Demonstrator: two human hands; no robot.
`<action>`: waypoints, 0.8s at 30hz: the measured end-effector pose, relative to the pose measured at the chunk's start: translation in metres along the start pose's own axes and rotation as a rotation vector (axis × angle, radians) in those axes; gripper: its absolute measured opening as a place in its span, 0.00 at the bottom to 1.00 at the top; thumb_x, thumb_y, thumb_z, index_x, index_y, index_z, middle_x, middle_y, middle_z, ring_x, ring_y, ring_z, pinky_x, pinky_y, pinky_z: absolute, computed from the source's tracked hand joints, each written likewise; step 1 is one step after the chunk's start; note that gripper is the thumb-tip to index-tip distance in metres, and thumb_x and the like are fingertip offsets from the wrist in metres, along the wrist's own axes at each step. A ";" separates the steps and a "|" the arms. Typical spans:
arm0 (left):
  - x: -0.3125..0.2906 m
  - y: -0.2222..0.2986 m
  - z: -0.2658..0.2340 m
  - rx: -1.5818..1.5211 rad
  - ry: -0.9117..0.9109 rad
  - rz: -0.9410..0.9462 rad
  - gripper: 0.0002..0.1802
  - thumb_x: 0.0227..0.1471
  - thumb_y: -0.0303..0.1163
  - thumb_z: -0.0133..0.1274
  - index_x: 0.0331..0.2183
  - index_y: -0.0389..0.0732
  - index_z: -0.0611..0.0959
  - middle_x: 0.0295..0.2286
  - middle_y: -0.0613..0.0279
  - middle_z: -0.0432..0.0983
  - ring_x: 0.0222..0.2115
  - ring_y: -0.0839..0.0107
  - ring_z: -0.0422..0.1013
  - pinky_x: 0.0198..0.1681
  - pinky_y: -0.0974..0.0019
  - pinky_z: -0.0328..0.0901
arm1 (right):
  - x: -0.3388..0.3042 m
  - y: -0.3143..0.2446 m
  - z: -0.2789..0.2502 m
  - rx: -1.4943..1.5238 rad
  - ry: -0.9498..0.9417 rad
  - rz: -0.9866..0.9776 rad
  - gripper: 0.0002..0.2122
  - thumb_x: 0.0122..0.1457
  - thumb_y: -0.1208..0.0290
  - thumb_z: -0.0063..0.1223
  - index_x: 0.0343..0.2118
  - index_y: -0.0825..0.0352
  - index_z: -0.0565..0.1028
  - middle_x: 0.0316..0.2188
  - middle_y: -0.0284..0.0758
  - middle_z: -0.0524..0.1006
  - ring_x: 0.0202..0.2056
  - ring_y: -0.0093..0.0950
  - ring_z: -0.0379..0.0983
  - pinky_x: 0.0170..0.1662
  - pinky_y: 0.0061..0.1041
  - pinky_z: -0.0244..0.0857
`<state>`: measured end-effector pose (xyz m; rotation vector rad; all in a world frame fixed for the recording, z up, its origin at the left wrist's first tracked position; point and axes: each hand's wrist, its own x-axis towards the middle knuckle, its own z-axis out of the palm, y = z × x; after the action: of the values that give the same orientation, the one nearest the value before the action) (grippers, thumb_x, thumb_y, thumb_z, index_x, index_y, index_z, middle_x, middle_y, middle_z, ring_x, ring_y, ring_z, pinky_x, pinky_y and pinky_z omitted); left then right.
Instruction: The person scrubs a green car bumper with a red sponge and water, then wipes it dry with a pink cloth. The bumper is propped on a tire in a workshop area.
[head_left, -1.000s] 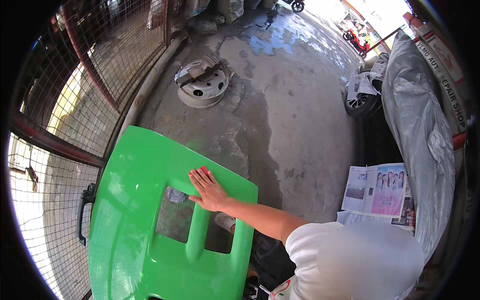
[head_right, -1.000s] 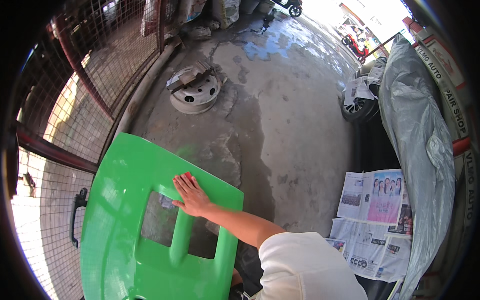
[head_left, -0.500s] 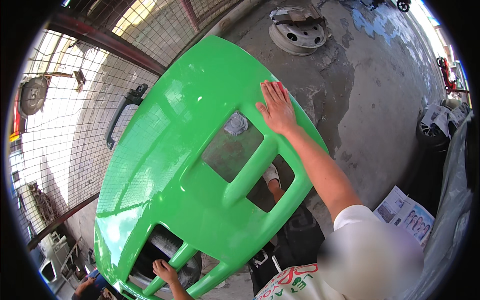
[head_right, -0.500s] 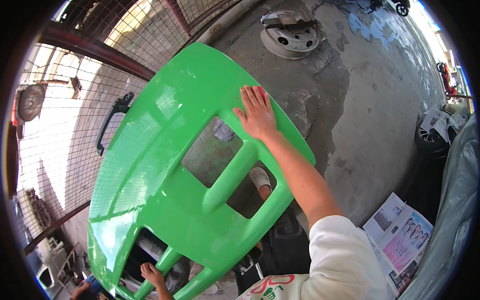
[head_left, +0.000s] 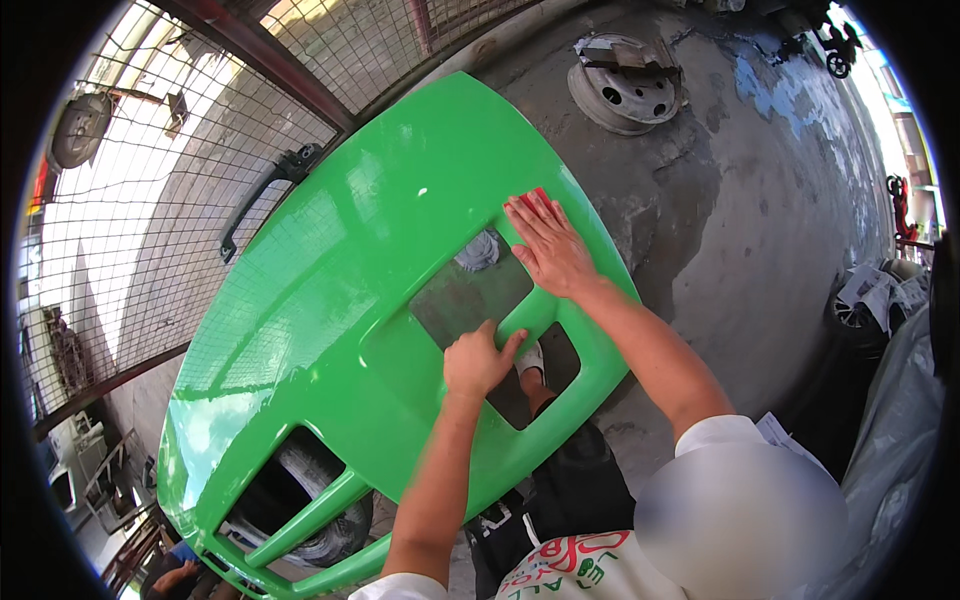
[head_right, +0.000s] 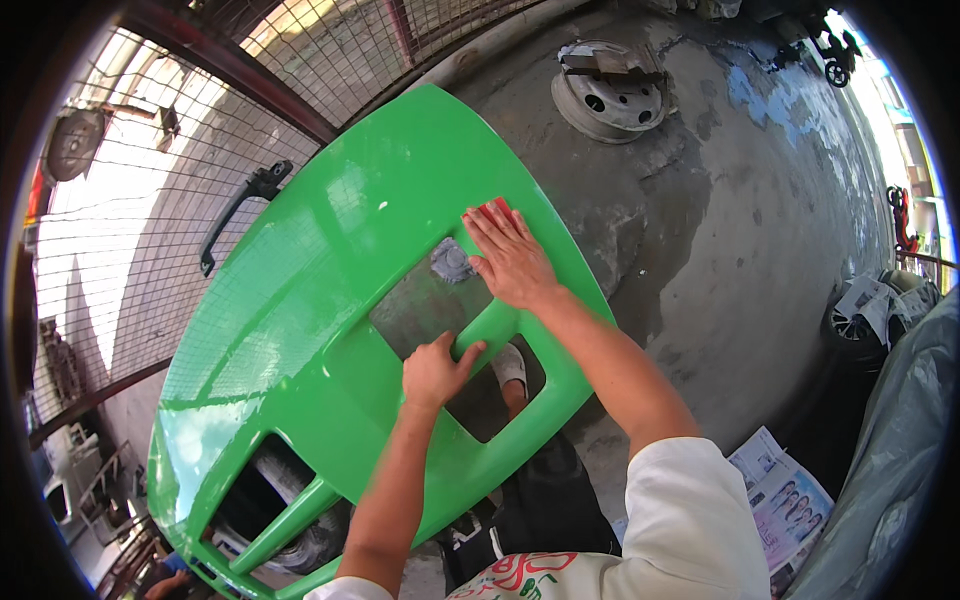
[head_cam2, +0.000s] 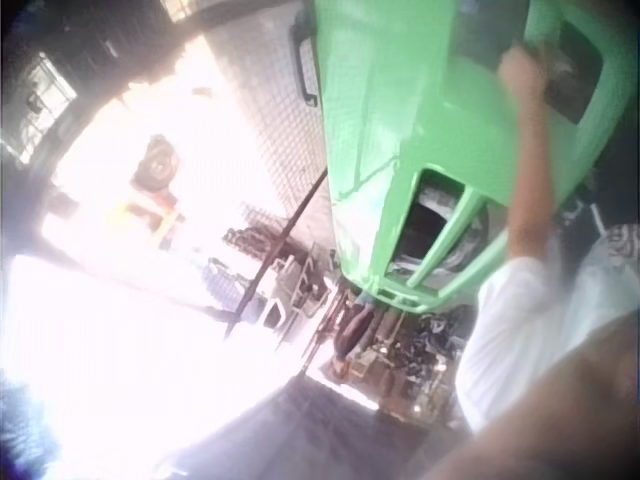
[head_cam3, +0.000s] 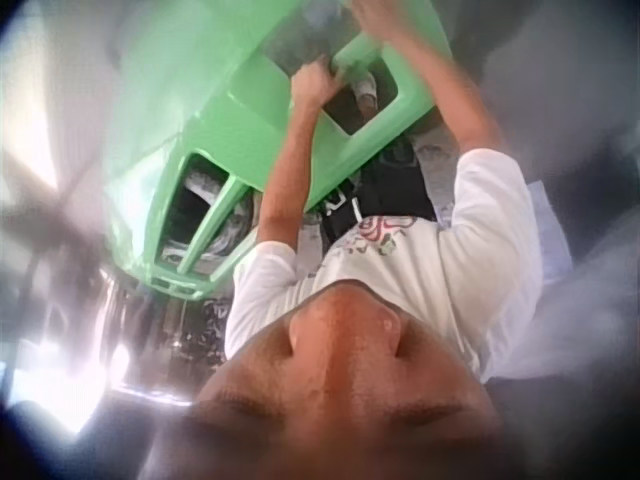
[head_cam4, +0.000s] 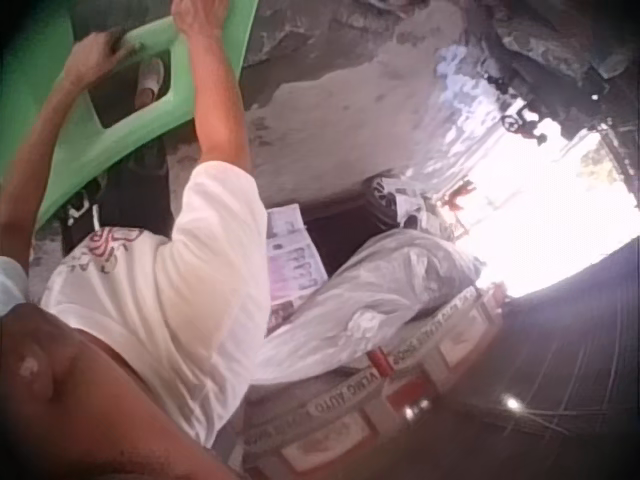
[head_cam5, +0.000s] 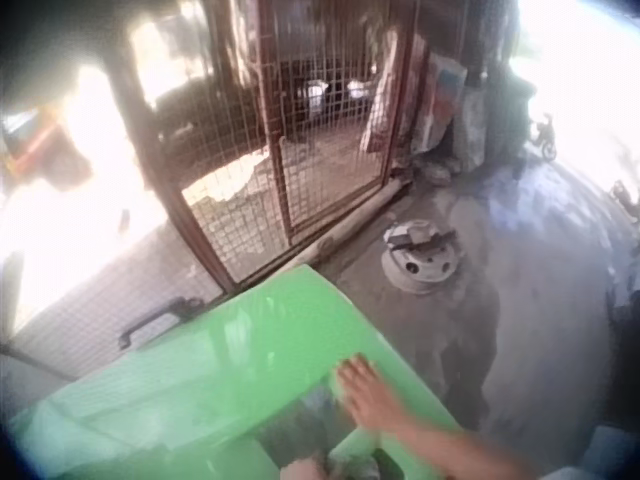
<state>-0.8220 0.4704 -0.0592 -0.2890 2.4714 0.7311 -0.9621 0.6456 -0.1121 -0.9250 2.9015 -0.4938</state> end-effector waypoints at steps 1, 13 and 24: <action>0.001 -0.007 0.003 -0.019 0.032 0.006 0.33 0.51 0.63 0.60 0.36 0.39 0.86 0.26 0.45 0.82 0.30 0.42 0.80 0.35 0.45 0.74 | -0.002 -0.003 -0.002 0.026 0.002 -0.020 0.30 0.70 0.51 0.41 0.71 0.60 0.59 0.73 0.29 0.55 0.74 0.32 0.45 0.75 0.49 0.34; -0.008 -0.027 0.006 -0.111 0.094 0.046 0.32 0.50 0.63 0.61 0.30 0.38 0.86 0.24 0.46 0.82 0.28 0.45 0.80 0.34 0.46 0.73 | -0.049 0.001 -0.020 -0.080 -0.341 -0.379 0.29 0.70 0.49 0.42 0.70 0.54 0.61 0.73 0.22 0.56 0.74 0.30 0.44 0.75 0.51 0.32; -0.008 -0.032 -0.001 -0.181 0.050 0.061 0.32 0.52 0.61 0.59 0.34 0.36 0.87 0.27 0.44 0.83 0.34 0.44 0.80 0.41 0.46 0.73 | -0.124 -0.018 -0.024 -0.049 -0.328 -0.172 0.30 0.71 0.49 0.38 0.73 0.52 0.55 0.75 0.24 0.50 0.75 0.35 0.40 0.75 0.53 0.32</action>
<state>-0.8052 0.4431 -0.0682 -0.3023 2.4735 0.9873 -0.8539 0.7100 -0.0891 -1.1479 2.5638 -0.2517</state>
